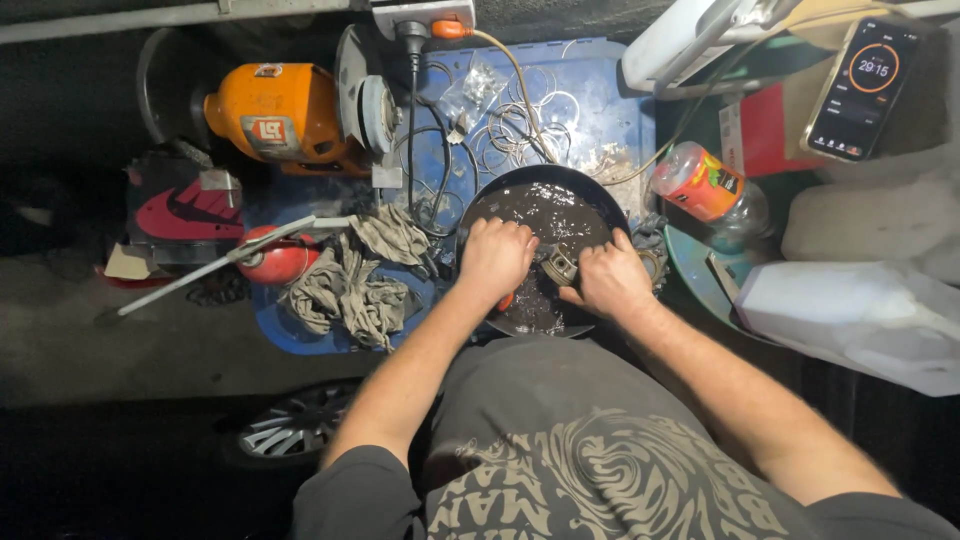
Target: The person cleans a metal mechanical part, likely a piston, by scrubbing it with a small orange brush while submerged in a black basin of liquid. They repeatedly dip the part and brush into the liquid and scrub the surfaces. The person also briefly handles a cloth on the workbench.
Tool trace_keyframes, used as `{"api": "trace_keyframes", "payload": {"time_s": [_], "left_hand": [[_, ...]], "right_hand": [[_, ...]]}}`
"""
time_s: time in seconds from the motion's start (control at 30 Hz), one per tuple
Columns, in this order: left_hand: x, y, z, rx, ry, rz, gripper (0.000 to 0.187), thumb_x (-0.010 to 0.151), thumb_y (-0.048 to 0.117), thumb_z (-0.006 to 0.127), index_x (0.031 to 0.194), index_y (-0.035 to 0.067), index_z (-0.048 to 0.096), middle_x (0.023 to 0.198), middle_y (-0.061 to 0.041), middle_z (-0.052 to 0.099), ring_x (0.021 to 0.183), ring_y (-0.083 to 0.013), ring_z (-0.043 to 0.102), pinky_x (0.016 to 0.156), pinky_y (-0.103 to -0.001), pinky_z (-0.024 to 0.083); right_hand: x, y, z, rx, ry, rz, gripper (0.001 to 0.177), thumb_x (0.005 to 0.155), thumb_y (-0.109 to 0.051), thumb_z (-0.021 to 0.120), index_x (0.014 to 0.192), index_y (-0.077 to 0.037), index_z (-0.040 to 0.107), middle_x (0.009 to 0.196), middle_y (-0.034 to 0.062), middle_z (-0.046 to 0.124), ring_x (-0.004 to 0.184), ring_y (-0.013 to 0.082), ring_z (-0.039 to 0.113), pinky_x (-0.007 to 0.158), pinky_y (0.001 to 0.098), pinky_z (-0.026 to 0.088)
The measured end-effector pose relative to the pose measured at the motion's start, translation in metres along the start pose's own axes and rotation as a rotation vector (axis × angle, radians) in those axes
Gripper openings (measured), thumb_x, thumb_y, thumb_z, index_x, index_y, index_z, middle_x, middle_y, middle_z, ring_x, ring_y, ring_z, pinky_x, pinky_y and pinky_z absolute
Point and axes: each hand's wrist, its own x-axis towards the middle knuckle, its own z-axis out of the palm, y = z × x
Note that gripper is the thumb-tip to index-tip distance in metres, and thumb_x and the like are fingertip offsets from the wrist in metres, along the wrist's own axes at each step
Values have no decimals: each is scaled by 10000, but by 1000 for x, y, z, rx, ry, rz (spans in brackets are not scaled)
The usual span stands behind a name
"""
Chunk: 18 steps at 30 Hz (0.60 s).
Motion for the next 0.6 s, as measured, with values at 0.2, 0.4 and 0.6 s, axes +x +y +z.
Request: {"api": "trace_keyframes", "payload": {"time_s": [0.2,0.4,0.6], "left_hand": [[-18,22,7,-176,-297,-272,390,1048,405,436,945,91,642,797,-112,685,755,-358,735,634,-480,584],[-3,31,-14,-286,-409,-360,482,1076,344,370,906,28,692,751,-185,719,767,-408,757,608,-488,613],[15,23,3,-296,-455,-426,518,1049,410,343,971,58,715,791,-187,714,838,-439,754,676,-536,616]], "right_hand": [[1,-2,0,-61,-55,33,754,619,-858,637,799,-127,675,679,78,693,658,265,704,841,444,453],[7,-17,-7,-31,-112,142,709,649,-850,645,786,-156,686,663,42,694,639,250,700,758,427,434],[6,-28,-3,-9,-121,224,691,662,-817,674,799,-140,702,654,39,696,638,258,702,766,440,432]]}}
